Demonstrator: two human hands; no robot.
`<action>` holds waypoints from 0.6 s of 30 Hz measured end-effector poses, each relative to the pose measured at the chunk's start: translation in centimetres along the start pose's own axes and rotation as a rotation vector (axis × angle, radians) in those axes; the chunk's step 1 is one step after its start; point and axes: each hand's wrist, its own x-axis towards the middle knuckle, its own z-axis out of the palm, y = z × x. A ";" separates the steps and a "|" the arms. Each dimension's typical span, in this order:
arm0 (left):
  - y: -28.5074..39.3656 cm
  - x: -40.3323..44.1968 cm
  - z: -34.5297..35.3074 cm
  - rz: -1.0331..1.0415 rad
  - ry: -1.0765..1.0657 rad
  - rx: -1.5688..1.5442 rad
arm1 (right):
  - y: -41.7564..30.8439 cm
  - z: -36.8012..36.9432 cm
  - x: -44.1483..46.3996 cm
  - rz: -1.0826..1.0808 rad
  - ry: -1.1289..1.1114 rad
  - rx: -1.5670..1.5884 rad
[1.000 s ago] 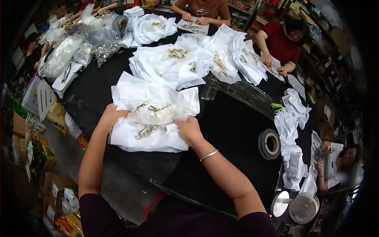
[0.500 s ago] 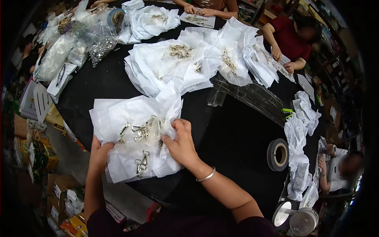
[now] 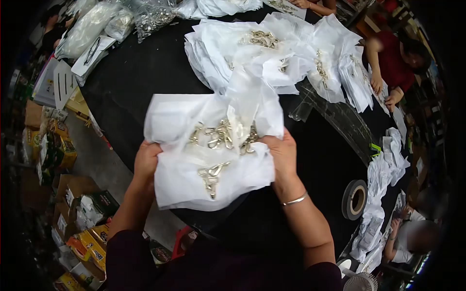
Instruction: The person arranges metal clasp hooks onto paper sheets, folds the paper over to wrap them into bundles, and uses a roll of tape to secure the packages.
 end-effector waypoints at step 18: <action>-1.7 7.8 30.9 0.093 -0.465 -0.326 | -12.0 -9.8 22.7 -0.290 0.295 -0.225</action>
